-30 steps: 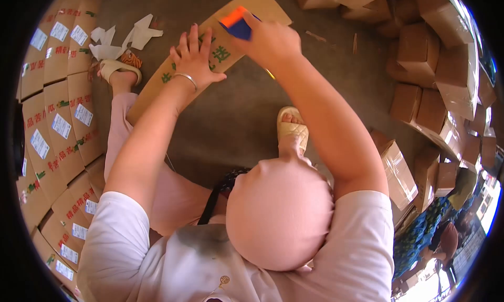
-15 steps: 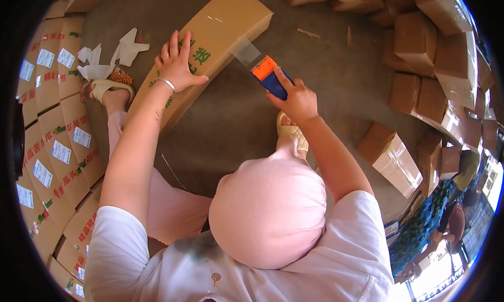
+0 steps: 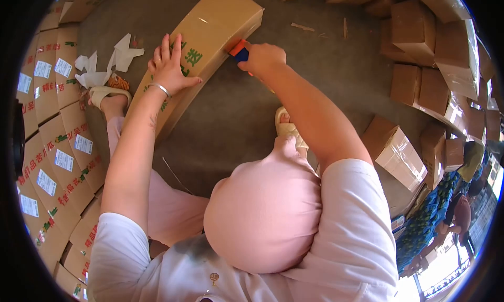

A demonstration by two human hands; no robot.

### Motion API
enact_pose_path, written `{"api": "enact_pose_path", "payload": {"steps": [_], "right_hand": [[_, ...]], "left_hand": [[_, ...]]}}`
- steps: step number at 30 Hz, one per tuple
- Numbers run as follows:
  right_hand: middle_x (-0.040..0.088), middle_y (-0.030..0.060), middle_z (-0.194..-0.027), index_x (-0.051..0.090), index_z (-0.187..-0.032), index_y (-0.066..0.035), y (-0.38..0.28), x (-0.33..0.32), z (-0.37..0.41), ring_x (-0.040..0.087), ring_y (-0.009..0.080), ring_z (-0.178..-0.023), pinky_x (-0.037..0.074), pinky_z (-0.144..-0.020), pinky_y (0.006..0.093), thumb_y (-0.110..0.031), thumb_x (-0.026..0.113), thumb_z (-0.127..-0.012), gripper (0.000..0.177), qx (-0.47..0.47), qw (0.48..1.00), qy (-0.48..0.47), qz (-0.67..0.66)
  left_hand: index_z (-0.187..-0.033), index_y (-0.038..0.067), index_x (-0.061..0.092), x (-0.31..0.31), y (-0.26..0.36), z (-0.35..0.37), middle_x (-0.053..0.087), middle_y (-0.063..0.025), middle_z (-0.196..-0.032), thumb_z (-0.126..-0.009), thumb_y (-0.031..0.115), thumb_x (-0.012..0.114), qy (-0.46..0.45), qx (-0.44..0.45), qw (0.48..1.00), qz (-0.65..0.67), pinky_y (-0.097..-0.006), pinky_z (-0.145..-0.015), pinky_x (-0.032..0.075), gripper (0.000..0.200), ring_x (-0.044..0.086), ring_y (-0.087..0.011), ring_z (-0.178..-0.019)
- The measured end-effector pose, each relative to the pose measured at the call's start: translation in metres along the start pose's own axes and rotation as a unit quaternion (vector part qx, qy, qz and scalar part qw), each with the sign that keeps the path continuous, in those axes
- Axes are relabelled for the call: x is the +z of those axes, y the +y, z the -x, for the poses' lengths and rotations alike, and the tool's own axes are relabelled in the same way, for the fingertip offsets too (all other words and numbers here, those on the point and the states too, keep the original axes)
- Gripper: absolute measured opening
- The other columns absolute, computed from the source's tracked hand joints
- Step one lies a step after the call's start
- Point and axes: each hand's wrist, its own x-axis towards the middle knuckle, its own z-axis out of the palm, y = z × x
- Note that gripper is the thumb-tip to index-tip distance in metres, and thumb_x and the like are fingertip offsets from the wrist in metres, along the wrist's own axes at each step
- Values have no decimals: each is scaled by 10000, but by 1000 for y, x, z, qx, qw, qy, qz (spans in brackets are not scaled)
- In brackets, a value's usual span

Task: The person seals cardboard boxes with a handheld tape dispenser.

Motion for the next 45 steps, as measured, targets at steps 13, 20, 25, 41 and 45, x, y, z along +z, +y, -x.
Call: {"api": "enact_pose_path", "payload": {"steps": [13,20,25,41,45], "right_hand": [[697,138,-997,570,-1334,-241,79,-21,96,668,280,-971,518,-816,384,-540,699,-721,694,96,989,50,-105],[613,-4,-706,560,-1345,-90,108,-49,205,486,49,-588,435,-573,225,-240,772,-784,619,111,915,253,-293],[674,30,-986,535,-1368,-80,92,-82,250,586,69,-799,485,-748,214,-129,733,-835,570,34,861,356,-362],[625,77,-1211,511,-1392,-103,13,-165,380,610,150,-1017,480,-917,287,-22,699,-819,608,-40,833,538,-124],[585,123,-1285,492,-1397,-59,-26,-171,374,606,192,-1074,470,-951,310,-55,714,-800,637,-126,840,502,-162]], "left_hand": [[-1496,212,269,0,68,63,158,-136,-1558,-533,531,850,121,1,992,-36,-606,-1031,238,1169,234,-388,-1359],[-1525,257,199,22,55,111,120,-131,-1590,-638,419,841,44,57,989,128,-656,-1073,177,1107,157,-400,-1429],[-1541,293,-24,29,-20,198,30,-148,-1604,-570,516,856,-181,-132,973,60,-719,-1066,138,1329,66,-420,-1458],[-1538,264,105,54,-36,171,241,-164,-1516,-600,520,847,-19,-191,961,200,-567,-1082,226,1223,286,-393,-1352],[-1526,238,166,41,5,194,320,-170,-1448,-607,450,850,38,-197,975,101,-483,-1046,315,1165,371,-365,-1263]]}}
